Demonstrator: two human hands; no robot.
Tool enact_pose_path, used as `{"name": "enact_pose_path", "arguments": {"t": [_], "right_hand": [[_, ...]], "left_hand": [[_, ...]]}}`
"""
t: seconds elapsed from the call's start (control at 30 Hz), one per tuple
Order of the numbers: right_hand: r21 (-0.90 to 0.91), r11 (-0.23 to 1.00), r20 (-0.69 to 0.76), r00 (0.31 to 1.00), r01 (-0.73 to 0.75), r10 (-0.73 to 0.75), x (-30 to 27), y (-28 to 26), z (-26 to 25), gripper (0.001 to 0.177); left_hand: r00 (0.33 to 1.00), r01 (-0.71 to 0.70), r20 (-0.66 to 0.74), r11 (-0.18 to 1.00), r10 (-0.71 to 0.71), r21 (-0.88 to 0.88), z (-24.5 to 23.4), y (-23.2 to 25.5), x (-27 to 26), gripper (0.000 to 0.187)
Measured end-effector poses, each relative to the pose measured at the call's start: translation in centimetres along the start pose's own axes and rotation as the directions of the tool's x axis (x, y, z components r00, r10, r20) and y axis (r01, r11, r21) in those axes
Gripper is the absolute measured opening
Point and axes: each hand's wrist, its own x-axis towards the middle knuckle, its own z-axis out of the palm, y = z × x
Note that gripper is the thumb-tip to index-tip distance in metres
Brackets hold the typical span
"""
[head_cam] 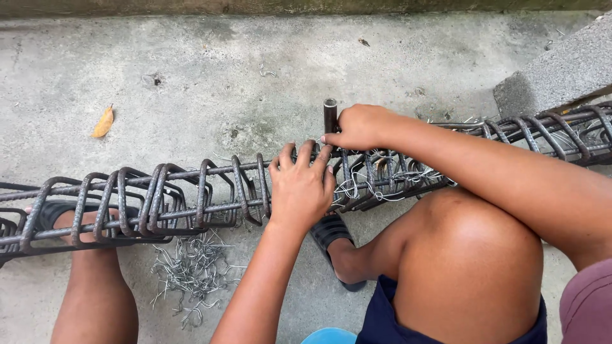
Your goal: The person ties a rebar cage using wire and a metal twisting tool. They wrap wire around the intersections of the rebar bars and twist it to secure the structure.
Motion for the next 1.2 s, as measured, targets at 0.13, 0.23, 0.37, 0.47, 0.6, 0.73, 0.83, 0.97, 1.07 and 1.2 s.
{"name": "enact_pose_path", "arguments": {"t": [0.13,0.23,0.37,0.47,0.6,0.73,0.83,0.97,1.07,1.2], "right_hand": [[-0.017,1.0,0.002,1.0,-0.001,0.001,-1.3,-0.7,-2.1,0.077],[0.073,0.997,-0.111,0.994,0.012,-0.004,-1.2,0.0,-3.7,0.071],[0.14,0.989,-0.18,0.983,0.051,-0.025,-1.6,0.4,-3.9,0.061],[0.032,0.999,-0.21,0.978,0.006,0.001,-1.9,0.1,-4.1,0.047],[0.051,0.983,-0.271,0.95,0.178,-0.158,-5.1,-1.8,-5.1,0.033],[-0.006,0.948,-0.042,0.947,0.317,-0.317,-8.2,-3.8,-4.6,0.032],[-0.123,0.853,0.011,0.86,0.507,-0.509,-9.1,-4.4,-2.9,0.033],[-0.261,0.728,-0.01,0.753,0.634,-0.658,-9.1,-4.3,-0.7,0.031],[-0.29,0.684,-0.095,0.691,0.67,-0.717,-9.2,-3.7,0.5,0.023],[-0.292,0.608,-0.176,0.583,0.738,-0.793,-9.4,-3.8,0.7,0.018]], "left_hand": [[0.999,0.019,0.027,0.998,-0.017,-0.059,-1.0,0.3,0.1,0.039],[0.995,0.081,0.083,0.958,-0.06,-0.274,-3.3,0.1,0.1,0.042],[0.988,0.004,-0.119,0.786,-0.098,-0.618,-5.7,-0.1,-2.9,0.032],[0.975,0.104,-0.055,0.653,-0.217,-0.75,-7.2,1.1,-7.0,0.023],[0.936,0.271,0.079,0.562,-0.342,-0.782,-3.5,2.3,-11.7,0.031],[0.921,0.379,0.22,0.603,-0.322,-0.702,-1.1,3.3,-13.0,0.06],[0.918,0.394,0.253,0.622,-0.307,-0.676,-0.2,3.5,-12.8,0.068],[0.909,0.416,0.289,0.63,-0.299,-0.655,0.2,3.7,-12.5,0.069],[0.903,0.43,0.313,0.655,-0.295,-0.621,0.0,3.7,-12.5,0.072],[0.92,0.392,0.28,0.671,-0.274,-0.629,0.3,3.7,-12.5,0.07]]}}
